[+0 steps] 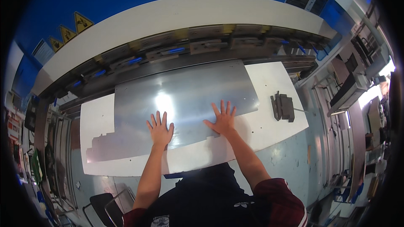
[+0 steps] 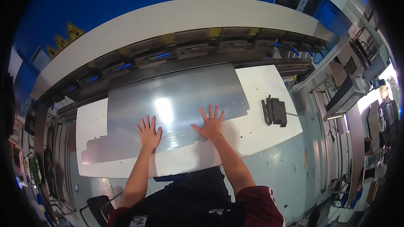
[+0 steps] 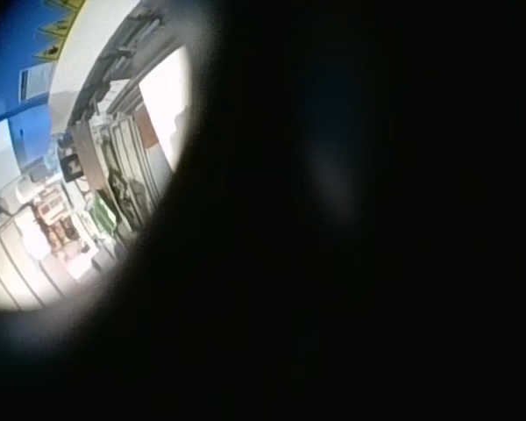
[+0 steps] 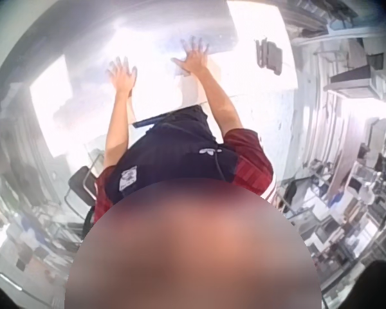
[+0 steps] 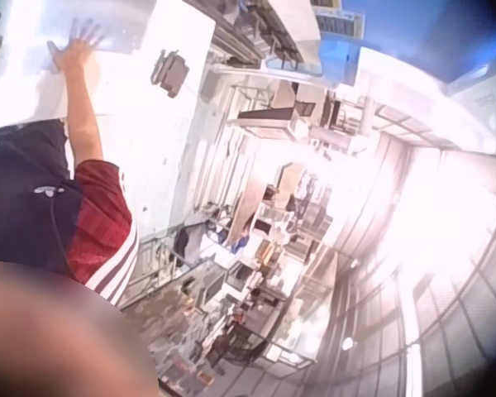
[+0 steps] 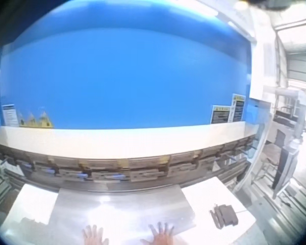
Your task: The person operates a metal bending machine, places a metal sheet on the machine, and bends it using the machine's controls. The person then removes the bent sheet and repeats the process with another sheet.
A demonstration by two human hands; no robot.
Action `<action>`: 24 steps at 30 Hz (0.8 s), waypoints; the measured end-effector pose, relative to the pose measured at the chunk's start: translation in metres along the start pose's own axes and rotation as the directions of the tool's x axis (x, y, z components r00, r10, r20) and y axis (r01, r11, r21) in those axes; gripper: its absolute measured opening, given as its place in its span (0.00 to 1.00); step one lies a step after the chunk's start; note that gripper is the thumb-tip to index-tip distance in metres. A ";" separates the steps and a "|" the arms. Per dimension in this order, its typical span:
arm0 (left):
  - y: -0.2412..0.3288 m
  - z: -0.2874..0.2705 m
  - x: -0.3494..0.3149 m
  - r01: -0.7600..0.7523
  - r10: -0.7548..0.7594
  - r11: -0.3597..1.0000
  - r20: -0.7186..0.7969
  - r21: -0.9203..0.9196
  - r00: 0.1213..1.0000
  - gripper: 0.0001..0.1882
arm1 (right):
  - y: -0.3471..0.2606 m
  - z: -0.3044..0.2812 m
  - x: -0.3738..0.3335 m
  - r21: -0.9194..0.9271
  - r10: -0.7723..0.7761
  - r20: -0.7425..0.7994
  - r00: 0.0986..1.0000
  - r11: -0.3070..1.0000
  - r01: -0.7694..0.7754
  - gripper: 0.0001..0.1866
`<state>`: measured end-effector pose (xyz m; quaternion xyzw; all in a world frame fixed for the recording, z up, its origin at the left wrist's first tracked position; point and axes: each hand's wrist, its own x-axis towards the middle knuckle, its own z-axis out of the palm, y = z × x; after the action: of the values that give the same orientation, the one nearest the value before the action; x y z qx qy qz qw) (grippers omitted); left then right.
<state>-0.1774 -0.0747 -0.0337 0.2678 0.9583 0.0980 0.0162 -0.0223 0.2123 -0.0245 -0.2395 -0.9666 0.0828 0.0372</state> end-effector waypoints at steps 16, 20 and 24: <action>0.008 -0.135 0.064 -0.366 0.170 0.917 -0.676 -0.158 0.717 0.22 | -0.012 -0.117 0.063 0.022 -0.174 -0.555 0.813 0.974 0.224 0.41; 0.018 -0.201 0.101 -0.421 0.327 0.906 -0.694 0.038 0.642 0.23 | -0.028 -0.173 0.112 0.006 -0.165 -0.666 0.727 0.974 0.226 0.32; 0.030 -0.222 0.108 -0.381 0.343 0.922 -0.613 0.075 0.711 0.25 | -0.037 -0.190 0.123 0.020 -0.133 -0.645 0.753 0.982 0.190 0.31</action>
<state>-0.2734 -0.0340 0.1921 0.4028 0.8361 0.2084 -0.3086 -0.1270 0.2649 0.1725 -0.1671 -0.9085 0.0332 0.3816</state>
